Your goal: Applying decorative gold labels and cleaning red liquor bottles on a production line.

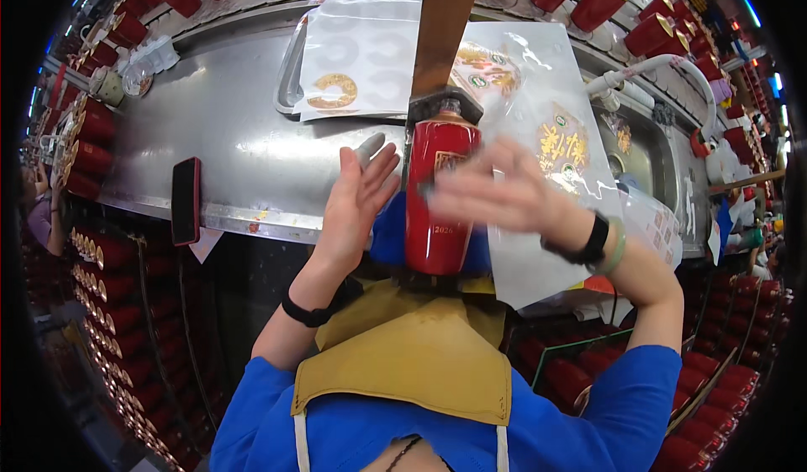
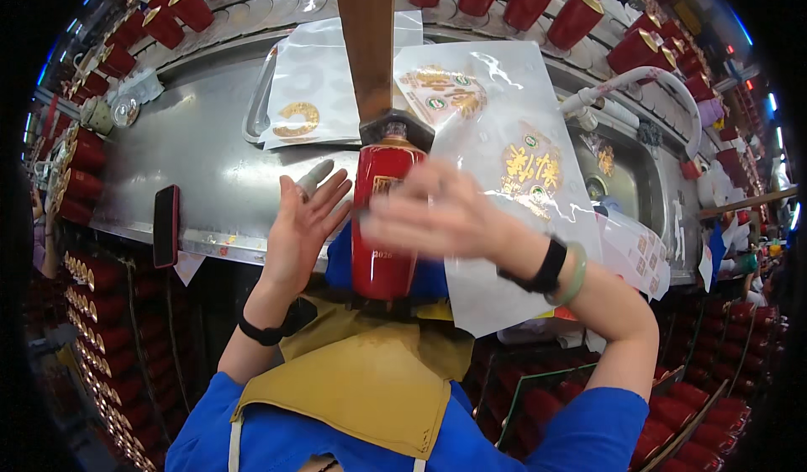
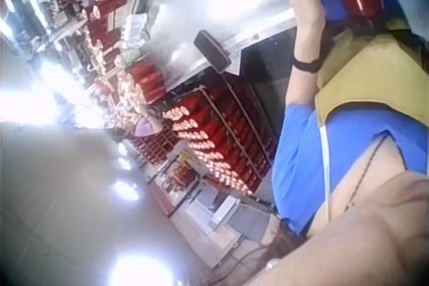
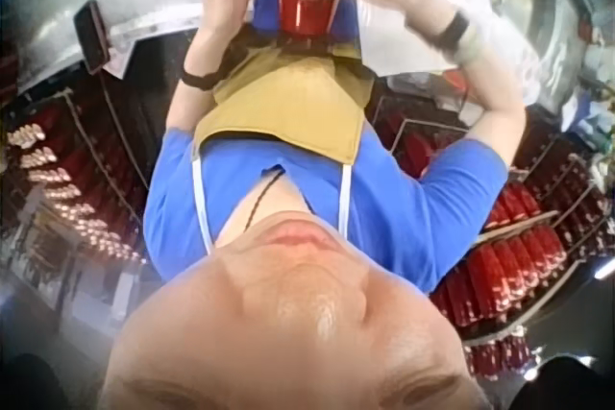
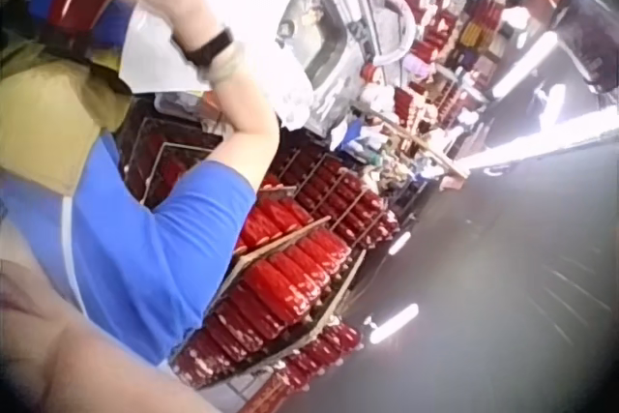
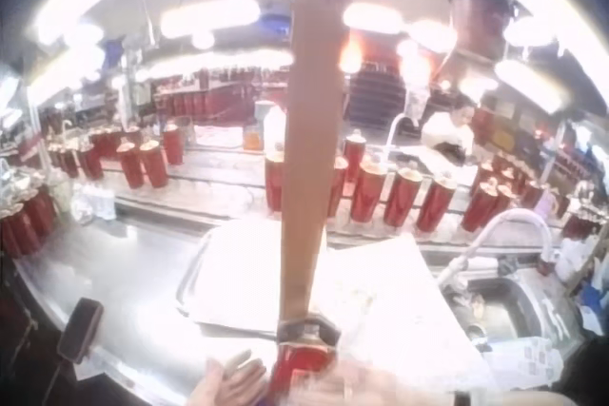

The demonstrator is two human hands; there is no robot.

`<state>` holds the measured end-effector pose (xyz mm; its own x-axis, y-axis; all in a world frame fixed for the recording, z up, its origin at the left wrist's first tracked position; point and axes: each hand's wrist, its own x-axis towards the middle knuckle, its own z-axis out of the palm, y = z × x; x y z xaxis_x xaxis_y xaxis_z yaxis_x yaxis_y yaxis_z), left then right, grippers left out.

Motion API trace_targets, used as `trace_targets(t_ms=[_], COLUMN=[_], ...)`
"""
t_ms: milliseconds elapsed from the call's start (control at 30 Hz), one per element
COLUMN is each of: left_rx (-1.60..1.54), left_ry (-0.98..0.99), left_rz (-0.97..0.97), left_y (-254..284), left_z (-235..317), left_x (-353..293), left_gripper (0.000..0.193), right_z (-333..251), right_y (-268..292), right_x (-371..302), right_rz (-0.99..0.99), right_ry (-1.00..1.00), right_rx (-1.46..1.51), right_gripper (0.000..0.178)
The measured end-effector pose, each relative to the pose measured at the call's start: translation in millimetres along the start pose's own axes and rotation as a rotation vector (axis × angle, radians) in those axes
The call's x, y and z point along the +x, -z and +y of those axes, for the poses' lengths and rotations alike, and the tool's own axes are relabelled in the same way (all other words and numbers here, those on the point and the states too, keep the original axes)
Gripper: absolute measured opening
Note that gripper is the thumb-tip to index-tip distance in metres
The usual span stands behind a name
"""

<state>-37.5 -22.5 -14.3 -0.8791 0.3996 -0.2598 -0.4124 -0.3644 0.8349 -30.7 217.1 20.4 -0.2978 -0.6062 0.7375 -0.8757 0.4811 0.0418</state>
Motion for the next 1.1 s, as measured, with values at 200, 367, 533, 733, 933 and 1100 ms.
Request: trace_targets(t_ms=[200,367,533,733,933,1100], left_rx=[0.051,0.056,0.031,0.135,0.183,0.280], left_ry=[0.018,0.012,0.007,0.011,0.044,0.029], left_rz=[-0.039,0.001,-0.038,0.051,-0.022,-0.048], left_y=[-6,-4,-5,-4,-3,-20], left_z=[-5,-9,-11,-10,-9,6], left_x=[3,0,-3,-2,1,-1], left_gripper=[0.082,0.080,0.077,0.078,0.072,0.063], right_z=[8,-11,-21,-7,-7,53], right_y=[-1,18,15,13,31,31], right_x=[-20,26,51,28,42,11], right_rz=[-0.022,0.008,-0.500,-0.114,-0.146,0.179], right_ry=[-0.491,0.012,-0.261,-0.061,-0.430,-0.696], right_rx=[0.134,-0.015,0.133,-0.145,-0.054,-0.027], right_gripper=[0.030,0.029,0.023,0.031,0.028,0.022])
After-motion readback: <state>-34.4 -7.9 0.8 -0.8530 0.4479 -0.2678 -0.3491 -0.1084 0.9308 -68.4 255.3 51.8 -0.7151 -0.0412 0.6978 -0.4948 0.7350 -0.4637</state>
